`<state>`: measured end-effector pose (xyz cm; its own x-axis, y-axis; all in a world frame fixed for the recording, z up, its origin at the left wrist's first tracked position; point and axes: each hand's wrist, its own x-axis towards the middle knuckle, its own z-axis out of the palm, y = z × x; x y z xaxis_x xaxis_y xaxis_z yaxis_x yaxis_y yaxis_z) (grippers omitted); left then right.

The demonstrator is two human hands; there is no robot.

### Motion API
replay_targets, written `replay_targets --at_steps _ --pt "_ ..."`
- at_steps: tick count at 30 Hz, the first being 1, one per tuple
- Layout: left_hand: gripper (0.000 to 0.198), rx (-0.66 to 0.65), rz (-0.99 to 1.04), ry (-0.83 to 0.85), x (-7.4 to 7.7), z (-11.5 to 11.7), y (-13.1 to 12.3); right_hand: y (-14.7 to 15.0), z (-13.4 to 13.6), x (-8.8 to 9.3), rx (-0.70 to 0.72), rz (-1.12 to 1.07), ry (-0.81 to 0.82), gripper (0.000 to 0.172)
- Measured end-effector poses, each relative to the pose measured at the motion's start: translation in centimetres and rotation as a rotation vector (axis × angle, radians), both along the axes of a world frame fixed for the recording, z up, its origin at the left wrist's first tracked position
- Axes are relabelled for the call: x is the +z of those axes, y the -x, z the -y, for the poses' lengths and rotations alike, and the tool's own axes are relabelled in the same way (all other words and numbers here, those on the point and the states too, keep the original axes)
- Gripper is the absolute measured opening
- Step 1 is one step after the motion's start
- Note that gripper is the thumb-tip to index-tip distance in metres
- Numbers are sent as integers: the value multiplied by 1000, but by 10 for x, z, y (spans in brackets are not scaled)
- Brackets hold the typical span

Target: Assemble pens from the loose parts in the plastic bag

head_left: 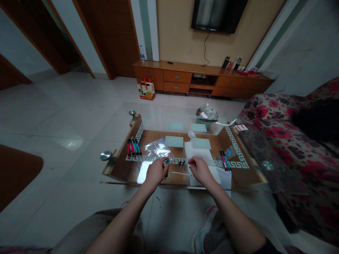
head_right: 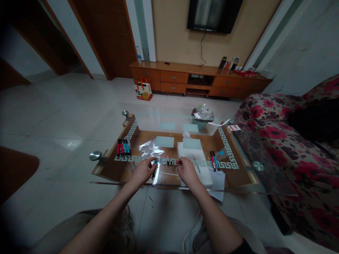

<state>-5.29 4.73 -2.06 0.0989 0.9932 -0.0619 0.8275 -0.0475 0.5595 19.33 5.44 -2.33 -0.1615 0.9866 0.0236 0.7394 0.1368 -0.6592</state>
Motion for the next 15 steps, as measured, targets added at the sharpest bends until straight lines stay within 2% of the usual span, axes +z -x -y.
replay_targets --at_steps 5,10,12,15 --pt "38 3 -35 4 4 5 0 1 6 2 31 51 -10 18" --pt "44 7 -189 58 16 19 0 1 12 3 9 115 1 18" --pt "48 13 -286 73 23 26 1 -3 16 8 -1 163 28 21" --pt "53 -1 -387 6 34 36 3 -12 22 21 -26 268 91 22"
